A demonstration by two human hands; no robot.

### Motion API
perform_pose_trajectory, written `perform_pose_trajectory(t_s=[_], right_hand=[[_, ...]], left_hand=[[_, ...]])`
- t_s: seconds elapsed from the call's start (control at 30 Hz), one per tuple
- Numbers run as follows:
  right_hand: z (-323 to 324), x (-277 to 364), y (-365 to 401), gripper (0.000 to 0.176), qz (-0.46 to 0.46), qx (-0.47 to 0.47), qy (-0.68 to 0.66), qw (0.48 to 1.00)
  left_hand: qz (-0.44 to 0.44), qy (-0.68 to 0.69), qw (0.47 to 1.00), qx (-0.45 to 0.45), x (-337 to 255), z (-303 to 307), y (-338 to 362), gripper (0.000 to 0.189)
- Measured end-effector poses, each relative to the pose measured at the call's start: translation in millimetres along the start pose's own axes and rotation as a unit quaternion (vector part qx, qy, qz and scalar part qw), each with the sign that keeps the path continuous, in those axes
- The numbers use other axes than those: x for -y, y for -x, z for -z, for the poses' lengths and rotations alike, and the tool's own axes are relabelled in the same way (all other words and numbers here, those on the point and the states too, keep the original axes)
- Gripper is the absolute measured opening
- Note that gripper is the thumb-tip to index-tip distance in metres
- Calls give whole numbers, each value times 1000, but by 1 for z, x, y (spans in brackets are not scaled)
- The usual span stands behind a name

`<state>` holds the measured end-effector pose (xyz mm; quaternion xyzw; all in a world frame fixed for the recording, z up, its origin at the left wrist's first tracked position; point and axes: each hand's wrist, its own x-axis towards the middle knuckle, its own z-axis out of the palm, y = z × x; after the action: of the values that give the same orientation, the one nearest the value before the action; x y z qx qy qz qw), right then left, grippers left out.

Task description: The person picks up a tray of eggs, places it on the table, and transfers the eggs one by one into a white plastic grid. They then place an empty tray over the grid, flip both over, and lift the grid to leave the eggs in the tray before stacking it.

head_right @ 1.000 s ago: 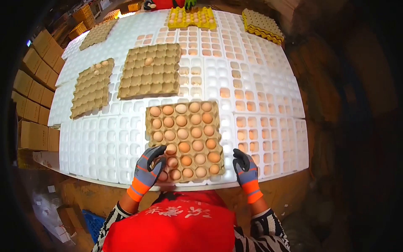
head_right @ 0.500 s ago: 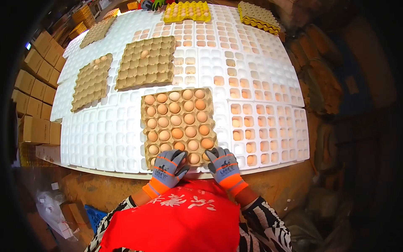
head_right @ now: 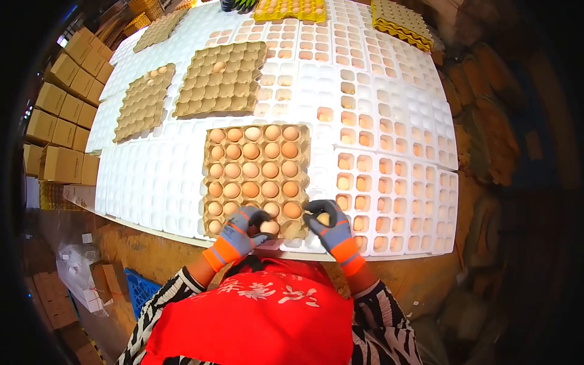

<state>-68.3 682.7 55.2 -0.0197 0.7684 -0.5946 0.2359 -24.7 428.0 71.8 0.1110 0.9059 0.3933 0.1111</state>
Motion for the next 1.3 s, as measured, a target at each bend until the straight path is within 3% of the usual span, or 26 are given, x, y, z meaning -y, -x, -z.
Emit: perform_pose_trajectory(t_s=[0.03,0.13,0.17,0.2,0.23,0.3,0.37,0.4,0.47,0.5,0.63,0.67,0.73,0.8,0.83,0.87,0.93,1.0,1.03,1.07,1.1,1.13,1.2,1.23,1.27,1.3], right_hand=[[-10,17,-2,46,124,-21,200,972],[-35,13,-16,53,123,2,532,838],[-35,9,-16,53,131,-11,482,866],[-34,6,-15,52,140,-25,432,891],[-32,5,-15,51,147,-37,381,912],[-22,0,-17,48,146,-39,286,946],[-13,4,-15,40,103,-46,122,986],[-3,-6,-13,44,-87,4,-118,989],[8,4,-10,52,-48,30,-376,925],[8,17,-9,57,-38,19,-406,913],[0,37,-38,47,-44,17,-82,996],[-6,37,-50,47,253,-54,279,925],[-24,52,-49,46,157,-72,512,841],[-39,52,-63,44,31,-2,614,789],[-45,55,-63,41,24,-9,643,765],[-48,59,-62,23,35,-12,660,750],[-50,57,-62,21,33,-18,663,748],[-51,59,-61,19,38,-37,664,746],[-51,59,-61,20,42,-43,655,753],[-54,58,-60,20,48,-45,644,762],[-52,61,-57,22,54,-41,627,776],[-50,65,-56,29,34,-38,604,796],[-39,53,-46,37,100,-118,398,904],[-31,26,-51,43,134,-149,323,925],[-25,27,-48,43,14,-86,72,994],[-23,29,-38,42,-26,-87,-106,990]], left_hand=[[42,369,927,-58,18,-15,3,35],[130,587,797,-63,21,21,1,33],[112,468,875,-49,28,21,-2,30],[58,237,968,-58,41,5,-10,32],[20,62,997,-49,19,6,-14,35],[-30,-253,967,2,-1,-13,-25,27],[-46,-321,946,-23,-1,-34,-32,23],[-32,-346,938,2,-2,-36,-35,24],[-29,-336,941,24,-6,-28,-36,23],[-28,-332,942,36,-8,-24,-36,23],[-47,-288,956,37,-1,-18,-42,27],[-42,-286,956,50,0,-18,-44,26],[-32,-286,956,54,1,-16,-44,27],[-34,-285,957,36,-3,-20,-42,30],[-61,-285,957,-1,5,-29,-42,30],[-68,-261,963,5,8,-27,-43,31],[-79,-215,973,26,18,-19,-41,32],[-78,91,990,-72,27,-1,-32,42],[47,364,930,-14,23,18,-34,41],[173,600,780,44,21,38,-32,40],[19,607,794,21,39,40,-27,37],[143,735,663,13,24,63,-30,33],[33,520,854,-10,48,62,-38,30],[185,470,863,21,41,69,-49,32],[-54,193,977,-67,41,58,-61,41],[-56,9,996,-62,37,50,-61,42]])
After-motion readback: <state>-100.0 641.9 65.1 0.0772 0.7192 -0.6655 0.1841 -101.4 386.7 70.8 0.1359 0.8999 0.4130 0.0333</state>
